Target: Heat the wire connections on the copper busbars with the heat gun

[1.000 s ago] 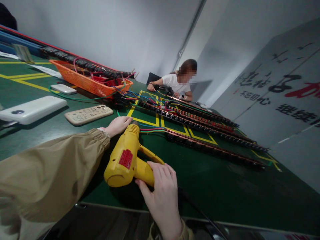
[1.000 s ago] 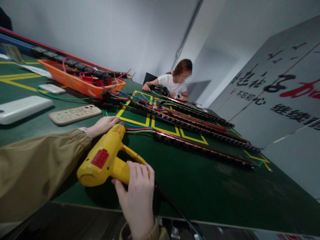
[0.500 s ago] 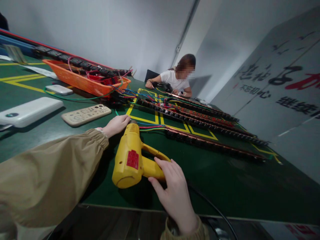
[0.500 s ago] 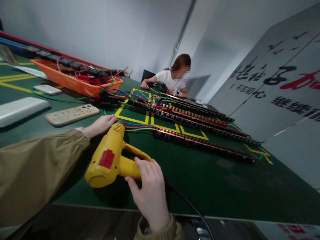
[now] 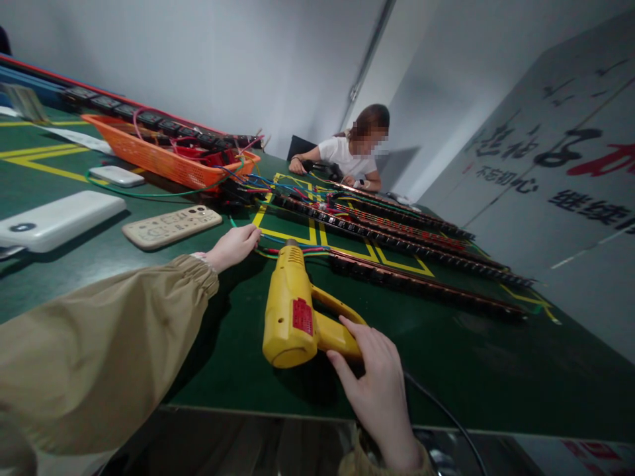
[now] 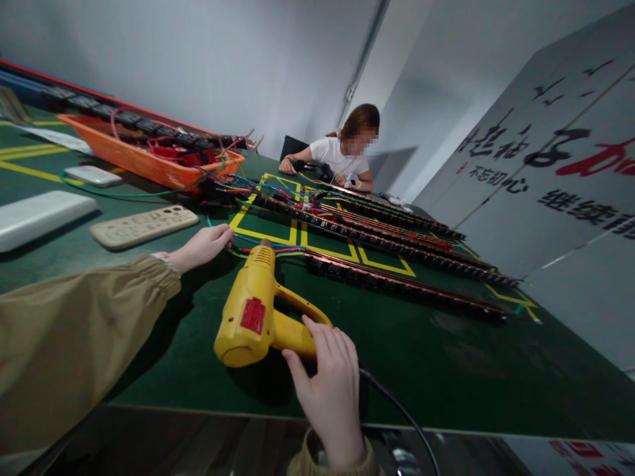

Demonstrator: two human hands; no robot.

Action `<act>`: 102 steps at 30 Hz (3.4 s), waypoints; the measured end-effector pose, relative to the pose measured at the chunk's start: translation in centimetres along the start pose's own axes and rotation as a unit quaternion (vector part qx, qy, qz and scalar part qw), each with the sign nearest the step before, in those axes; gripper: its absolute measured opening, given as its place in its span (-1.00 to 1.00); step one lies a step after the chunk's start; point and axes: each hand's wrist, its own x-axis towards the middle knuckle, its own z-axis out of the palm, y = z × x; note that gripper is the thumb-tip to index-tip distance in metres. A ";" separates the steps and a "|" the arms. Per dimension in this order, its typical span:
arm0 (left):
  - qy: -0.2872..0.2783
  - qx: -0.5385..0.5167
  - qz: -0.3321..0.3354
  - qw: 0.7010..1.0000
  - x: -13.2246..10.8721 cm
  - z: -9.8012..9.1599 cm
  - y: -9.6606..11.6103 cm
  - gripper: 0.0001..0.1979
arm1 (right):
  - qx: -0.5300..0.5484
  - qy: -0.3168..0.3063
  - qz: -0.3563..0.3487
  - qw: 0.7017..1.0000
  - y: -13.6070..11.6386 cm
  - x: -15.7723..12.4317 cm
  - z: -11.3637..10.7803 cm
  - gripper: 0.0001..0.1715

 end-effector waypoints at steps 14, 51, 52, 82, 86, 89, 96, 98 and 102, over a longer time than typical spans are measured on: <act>0.004 -0.006 -0.012 1.000 0.0 0.1 -0.2 -0.69 | -0.034 0.049 0.024 0.998 1.4 -1.0 0.0 -0.57; 0.003 -0.035 -0.030 0.999 0.2 0.2 0.3 -0.67 | -0.054 -0.025 0.040 0.997 -6.0 2.8 1.6 -0.06; 0.003 -0.036 -0.030 0.999 0.2 0.1 0.3 -0.67 | -0.054 -0.024 0.038 0.998 -6.3 2.9 1.7 -0.05; -0.006 0.040 0.002 0.999 0.5 -0.4 0.0 -0.61 | 0.056 0.012 0.056 0.997 -10.8 3.2 3.8 -0.08; -0.007 0.053 -0.005 0.999 0.4 -0.6 0.0 -0.63 | 0.083 0.013 0.060 0.995 -10.0 2.7 3.2 -0.07; -0.001 0.037 -0.002 0.999 0.3 -0.6 -0.1 -0.65 | 0.095 0.013 0.061 0.993 -9.2 2.4 2.6 -0.09; -0.016 -0.007 -0.011 1.000 0.3 -0.5 -0.4 -0.63 | 0.099 0.015 0.074 0.992 -7.3 2.1 1.7 -0.12; -0.014 -0.002 -0.012 1.000 0.3 -0.6 -0.4 -0.63 | 0.089 0.016 0.084 0.992 -6.7 2.0 1.5 -0.10; -0.015 0.005 -0.021 1.000 0.2 -0.7 -0.2 -0.62 | 0.065 0.018 0.097 0.993 -5.5 1.7 1.0 -0.02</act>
